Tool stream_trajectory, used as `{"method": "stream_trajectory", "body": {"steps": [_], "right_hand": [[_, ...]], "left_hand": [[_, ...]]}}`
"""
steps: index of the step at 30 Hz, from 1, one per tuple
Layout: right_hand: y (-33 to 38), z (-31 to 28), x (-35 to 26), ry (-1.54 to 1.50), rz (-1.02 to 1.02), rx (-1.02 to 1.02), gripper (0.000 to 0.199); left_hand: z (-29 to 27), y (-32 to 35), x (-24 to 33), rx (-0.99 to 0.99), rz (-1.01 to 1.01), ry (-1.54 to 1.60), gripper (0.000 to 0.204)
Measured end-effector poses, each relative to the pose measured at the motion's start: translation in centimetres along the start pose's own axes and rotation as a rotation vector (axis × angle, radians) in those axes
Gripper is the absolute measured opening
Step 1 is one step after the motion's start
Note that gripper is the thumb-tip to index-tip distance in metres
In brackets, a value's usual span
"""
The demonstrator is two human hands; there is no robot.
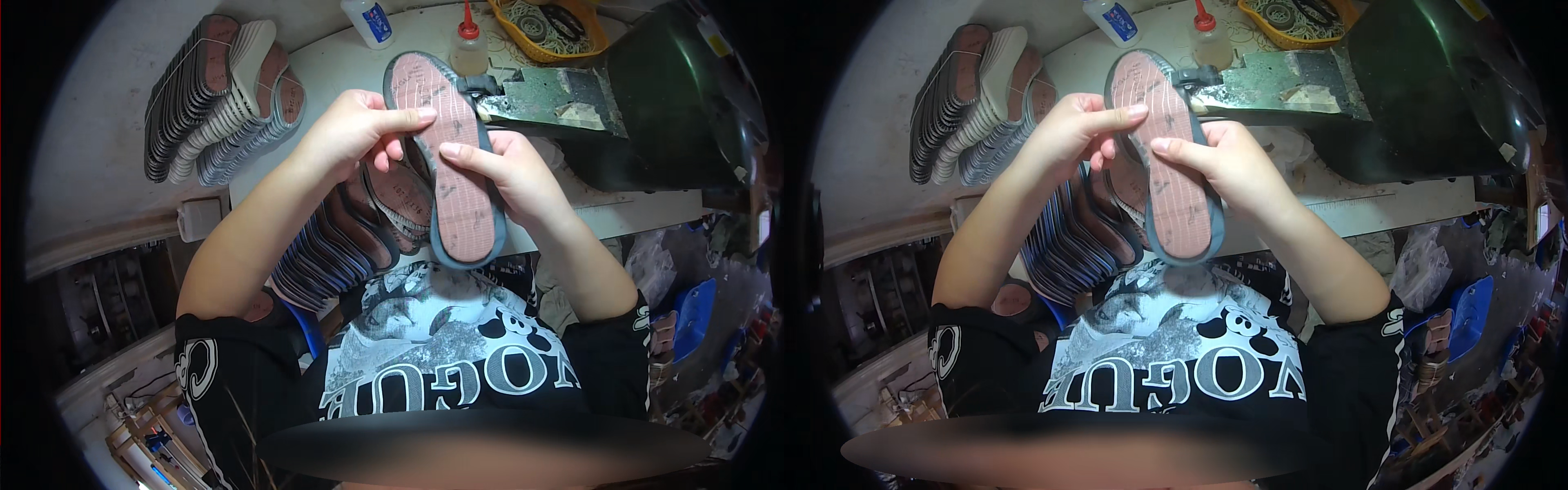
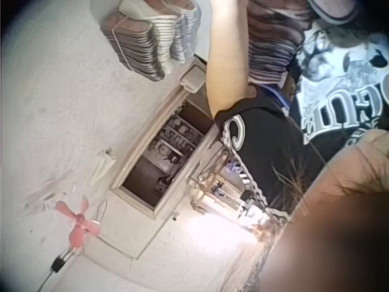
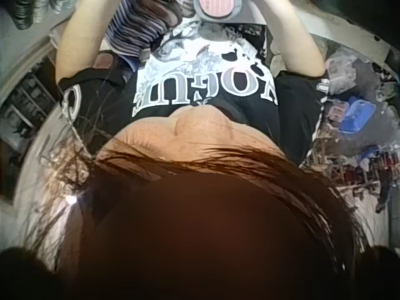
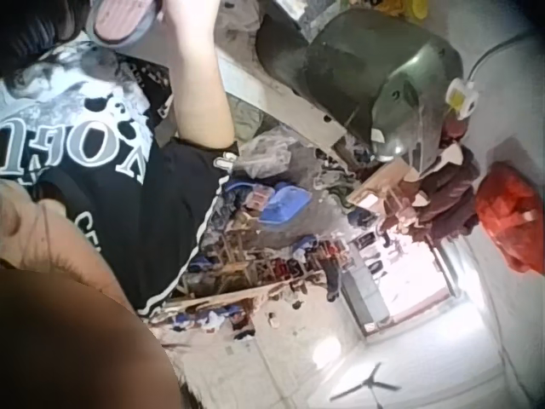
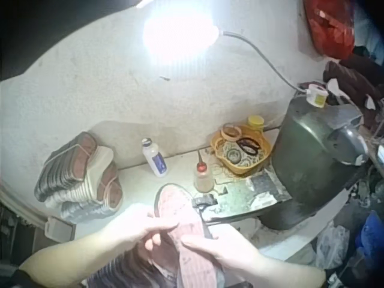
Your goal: The recorder is applying a lining or cover to shoe insoles by hand at a workbench.
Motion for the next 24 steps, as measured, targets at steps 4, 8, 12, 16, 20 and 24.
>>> {"method": "stream_trajectory", "body": {"steps": [4, 8, 12, 16, 20, 24], "right_hand": [[2.8, 0.4, 0.6, 0.032, 0.050, -0.014, 0.031], [6.4, 1.9, 3.6, -0.102, 0.229, -0.035, 0.028], [5.8, 2.8, 2.6, -0.174, 0.142, 0.065, 0.026], [4.0, 2.9, 2.4, -0.261, 0.080, 0.173, 0.024], [3.0, 2.8, 1.4, -0.324, 0.054, 0.212, 0.024], [2.3, 2.8, 0.9, -0.341, 0.046, 0.256, 0.025]], "left_hand": [[-0.7, -0.4, -0.1, 0.087, 0.026, 0.024, 0.041], [-0.9, -0.8, 0.2, 0.078, 0.028, 0.060, 0.044], [-1.4, -1.5, 0.8, 0.052, 0.021, 0.060, 0.045], [-2.6, -3.5, 2.4, 0.022, -0.031, -0.103, 0.050], [-4.6, -5.7, 4.6, 0.048, 0.024, -0.542, 0.064], [-1.8, -5.0, 9.8, 0.048, 0.896, -1.009, 0.080]]}}
Point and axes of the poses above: each hand's wrist, its own y-axis away from the middle knuckle, its own z-axis out of the palm, x = y × z, the point moved 7 cm from there along -y, towards the middle knuckle, and after that the axes turned 7 degrees about y, right-handed, at the moved point
